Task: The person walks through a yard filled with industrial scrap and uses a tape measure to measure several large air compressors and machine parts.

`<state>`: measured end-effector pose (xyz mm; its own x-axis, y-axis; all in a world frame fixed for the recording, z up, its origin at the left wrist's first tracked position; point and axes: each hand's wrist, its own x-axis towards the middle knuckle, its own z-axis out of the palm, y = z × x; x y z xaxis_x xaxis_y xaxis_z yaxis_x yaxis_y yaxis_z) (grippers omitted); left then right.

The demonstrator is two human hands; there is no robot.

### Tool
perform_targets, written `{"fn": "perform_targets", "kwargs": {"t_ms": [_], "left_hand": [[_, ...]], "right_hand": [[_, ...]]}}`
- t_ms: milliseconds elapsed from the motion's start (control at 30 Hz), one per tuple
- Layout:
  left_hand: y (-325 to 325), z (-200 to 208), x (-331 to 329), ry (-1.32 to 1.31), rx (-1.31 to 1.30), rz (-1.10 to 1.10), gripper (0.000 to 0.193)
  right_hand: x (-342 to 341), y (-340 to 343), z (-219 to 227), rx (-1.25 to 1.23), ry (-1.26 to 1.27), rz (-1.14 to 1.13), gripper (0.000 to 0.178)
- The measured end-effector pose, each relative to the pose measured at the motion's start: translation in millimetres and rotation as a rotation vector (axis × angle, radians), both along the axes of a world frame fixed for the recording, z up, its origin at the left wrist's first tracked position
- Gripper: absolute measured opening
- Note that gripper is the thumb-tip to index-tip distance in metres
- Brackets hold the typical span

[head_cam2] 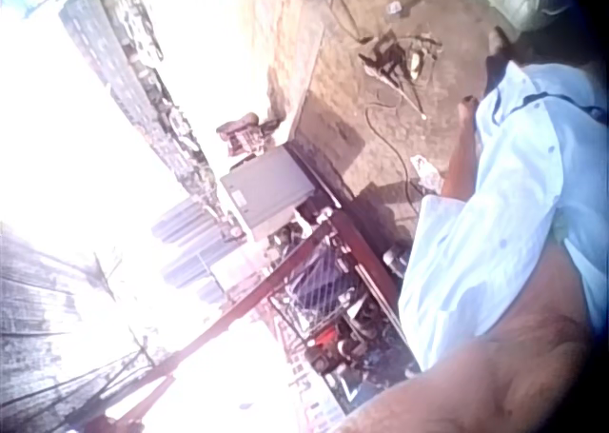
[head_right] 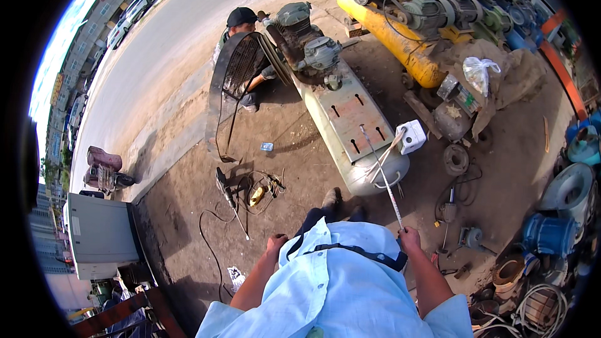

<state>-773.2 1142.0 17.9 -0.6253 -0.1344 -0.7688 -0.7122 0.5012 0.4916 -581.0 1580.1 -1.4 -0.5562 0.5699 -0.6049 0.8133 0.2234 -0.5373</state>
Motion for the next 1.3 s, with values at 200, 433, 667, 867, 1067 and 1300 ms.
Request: {"fn": "perform_targets", "kwargs": {"t_ms": [200,433,667,867,1067,1300], "left_hand": [[0.2,-12.5,-1.4,-0.030,0.025,-0.036,0.037],[-2.4,-30.8,-7.0,-0.003,-0.038,-0.154,0.040],[2.1,-29.0,-10.3,-0.002,-0.075,-0.190,0.040],[11.1,-21.6,-12.8,-0.014,-0.098,-0.214,0.039],[-1.9,-42.9,-14.4,-0.018,-0.119,-0.308,0.039],[7.5,-18.0,-67.7,0.028,-0.334,-0.678,0.039]], "right_hand": [[-0.8,1.9,0.4,0.000,0.005,0.004,0.022],[1.2,3.0,-1.2,-0.014,0.030,-0.022,0.022],[-1.8,-1.1,8.9,-0.021,0.042,-0.035,0.021],[6.5,4.2,-7.0,-0.016,0.053,-0.040,0.021],[0.8,3.3,-9.3,-0.001,0.050,0.000,0.021],[3.2,-10.3,-26.0,-0.013,0.040,-0.074,0.020]]}}
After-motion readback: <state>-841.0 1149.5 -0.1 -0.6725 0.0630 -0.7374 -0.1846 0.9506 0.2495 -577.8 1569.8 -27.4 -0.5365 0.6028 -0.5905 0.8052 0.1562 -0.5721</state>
